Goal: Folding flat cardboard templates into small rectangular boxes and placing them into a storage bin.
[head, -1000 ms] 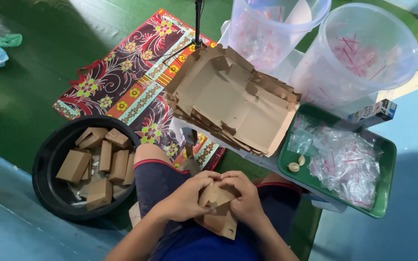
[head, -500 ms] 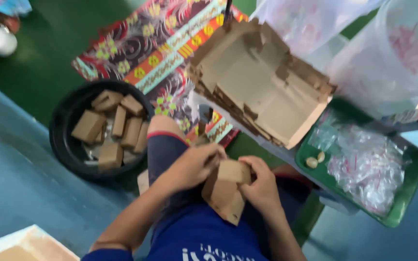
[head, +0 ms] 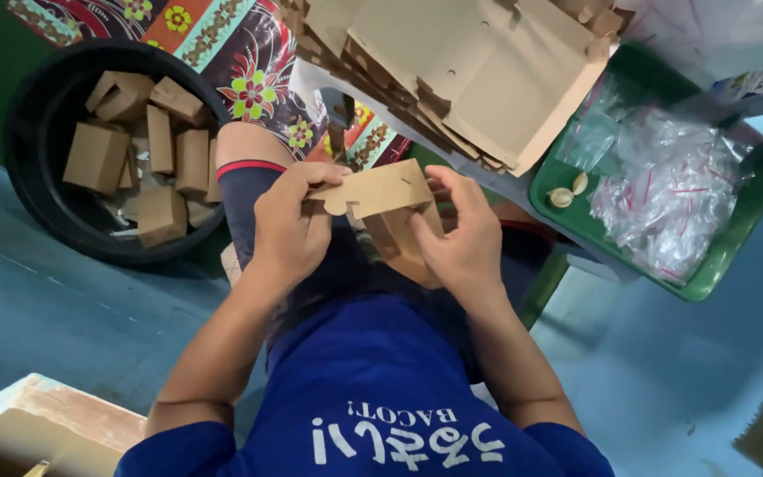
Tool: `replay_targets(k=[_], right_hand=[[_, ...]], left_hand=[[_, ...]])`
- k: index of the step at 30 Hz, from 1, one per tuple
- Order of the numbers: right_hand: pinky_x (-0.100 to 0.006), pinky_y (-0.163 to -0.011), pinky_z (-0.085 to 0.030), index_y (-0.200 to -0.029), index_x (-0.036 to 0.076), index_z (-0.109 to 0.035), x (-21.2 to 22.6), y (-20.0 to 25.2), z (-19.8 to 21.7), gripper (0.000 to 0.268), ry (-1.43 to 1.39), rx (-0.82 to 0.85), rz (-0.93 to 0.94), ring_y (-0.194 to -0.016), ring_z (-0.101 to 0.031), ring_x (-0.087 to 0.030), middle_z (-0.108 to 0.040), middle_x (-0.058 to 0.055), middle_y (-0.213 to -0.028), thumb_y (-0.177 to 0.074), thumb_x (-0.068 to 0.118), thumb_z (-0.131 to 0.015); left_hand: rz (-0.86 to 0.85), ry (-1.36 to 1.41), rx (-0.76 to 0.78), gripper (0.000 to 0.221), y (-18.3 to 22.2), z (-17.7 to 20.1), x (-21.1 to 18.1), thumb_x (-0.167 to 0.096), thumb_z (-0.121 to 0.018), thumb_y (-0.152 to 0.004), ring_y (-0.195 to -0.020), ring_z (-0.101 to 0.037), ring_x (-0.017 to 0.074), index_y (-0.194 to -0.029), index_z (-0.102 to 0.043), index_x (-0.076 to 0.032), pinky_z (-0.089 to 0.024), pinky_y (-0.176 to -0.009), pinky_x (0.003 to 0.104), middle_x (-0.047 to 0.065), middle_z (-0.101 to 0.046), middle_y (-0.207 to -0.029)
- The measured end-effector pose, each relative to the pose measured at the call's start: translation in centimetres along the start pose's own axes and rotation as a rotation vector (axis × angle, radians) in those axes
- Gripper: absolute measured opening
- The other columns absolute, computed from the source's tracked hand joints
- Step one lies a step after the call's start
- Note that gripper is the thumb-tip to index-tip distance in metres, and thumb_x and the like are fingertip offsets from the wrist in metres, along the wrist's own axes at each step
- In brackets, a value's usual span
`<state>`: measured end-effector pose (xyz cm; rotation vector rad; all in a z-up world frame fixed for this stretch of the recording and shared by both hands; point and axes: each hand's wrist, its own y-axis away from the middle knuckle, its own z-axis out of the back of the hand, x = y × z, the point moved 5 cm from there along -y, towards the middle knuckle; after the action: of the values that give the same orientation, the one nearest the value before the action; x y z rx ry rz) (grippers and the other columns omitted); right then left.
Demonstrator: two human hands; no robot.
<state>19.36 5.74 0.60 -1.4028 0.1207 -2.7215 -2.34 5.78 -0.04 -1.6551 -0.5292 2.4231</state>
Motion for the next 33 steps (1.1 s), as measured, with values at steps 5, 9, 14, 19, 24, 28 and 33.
replay_targets(k=[5, 9, 14, 19, 24, 28, 33], right_hand=[[-0.03, -0.065, -0.062, -0.129, 0.014, -0.069, -1.1, -0.3, -0.6, 0.043, 0.044, 0.011, 0.094, -0.085, -0.073, -0.022, -0.072, -0.006, -0.097, -0.087, 0.008, -0.078], [-0.043, -0.059, -0.061, -0.132, 0.015, -0.067, 1.6, -1.3, 0.3, 0.061, -0.002, 0.301, 0.146, -0.074, -0.069, -0.032, -0.064, -0.015, -0.085, -0.074, -0.001, -0.068], [-0.038, -0.061, -0.061, -0.114, 0.014, -0.068, -0.9, -1.2, 0.4, 0.052, 0.032, 0.374, 0.177, -0.083, -0.071, -0.027, -0.062, -0.006, -0.093, -0.063, 0.003, -0.074], [-0.037, -0.072, -0.063, -0.102, 0.012, -0.064, -2.5, -0.6, 0.0, 0.045, -0.043, 0.419, 0.235, -0.099, -0.068, -0.028, -0.058, -0.005, -0.115, -0.06, 0.001, -0.076], [-0.035, -0.064, -0.06, -0.086, 0.01, -0.057, -3.3, -0.1, -0.4, 0.036, -0.187, 0.529, 0.206, -0.081, -0.071, -0.027, -0.061, -0.008, -0.115, -0.067, 0.004, -0.086], [-0.037, -0.075, -0.062, -0.086, 0.007, -0.062, -3.3, -0.1, 0.3, 0.04, -0.262, 0.581, 0.198, -0.091, -0.073, -0.029, -0.061, -0.012, -0.116, -0.068, 0.017, -0.096], [-0.04, -0.079, -0.057, -0.087, 0.009, -0.073, -4.6, 0.3, 0.9, 0.014, -0.316, 0.618, 0.199, -0.094, -0.07, -0.026, -0.065, -0.013, -0.115, -0.088, 0.02, -0.083]], left_hand=[[-0.015, -0.07, 0.037, 0.03, 0.5, -0.2, 1.3, 0.007, -0.071, -0.092, -0.088, -0.077, 0.0269, -0.104, -0.074, -0.02, -0.06, -0.081, 0.034, -0.001, -0.077, -0.095], [-0.216, -0.043, 0.202, 0.03, -0.2, -0.2, -0.3, 0.012, -0.064, -0.093, -0.086, -0.076, 0.0297, -0.1, -0.075, -0.015, -0.06, -0.082, 0.036, 0.002, -0.076, -0.098], [-0.339, -0.057, 0.255, 0.026, -0.4, -0.3, -1.1, 0.01, -0.063, -0.093, -0.086, -0.075, 0.0305, -0.096, -0.076, -0.013, -0.06, -0.079, 0.038, 0.006, -0.075, -0.101], [-0.396, -0.024, 0.239, 0.024, -0.2, -0.9, -1.4, 0.008, -0.06, -0.096, -0.084, -0.074, 0.0305, -0.094, -0.074, -0.012, -0.06, -0.08, 0.036, 0.007, -0.075, -0.101], [-0.466, -0.081, 0.284, 0.021, 0.2, -1.6, -1.8, 0.007, -0.068, -0.089, -0.084, -0.073, 0.032, -0.096, -0.073, -0.012, -0.059, -0.076, 0.041, 0.01, -0.074, -0.098], [-0.515, -0.113, 0.285, 0.026, 0.9, -2.0, -1.3, 0.006, -0.063, -0.093, -0.087, -0.073, 0.0279, -0.097, -0.074, -0.017, -0.059, -0.077, 0.037, 0.005, -0.074, -0.102], [-0.542, -0.009, 0.342, 0.016, 0.0, -2.1, -3.1, -0.006, -0.063, -0.1, -0.09, -0.072, 0.0294, -0.089, -0.071, -0.014, -0.057, -0.079, 0.039, 0.006, -0.073, -0.102]])
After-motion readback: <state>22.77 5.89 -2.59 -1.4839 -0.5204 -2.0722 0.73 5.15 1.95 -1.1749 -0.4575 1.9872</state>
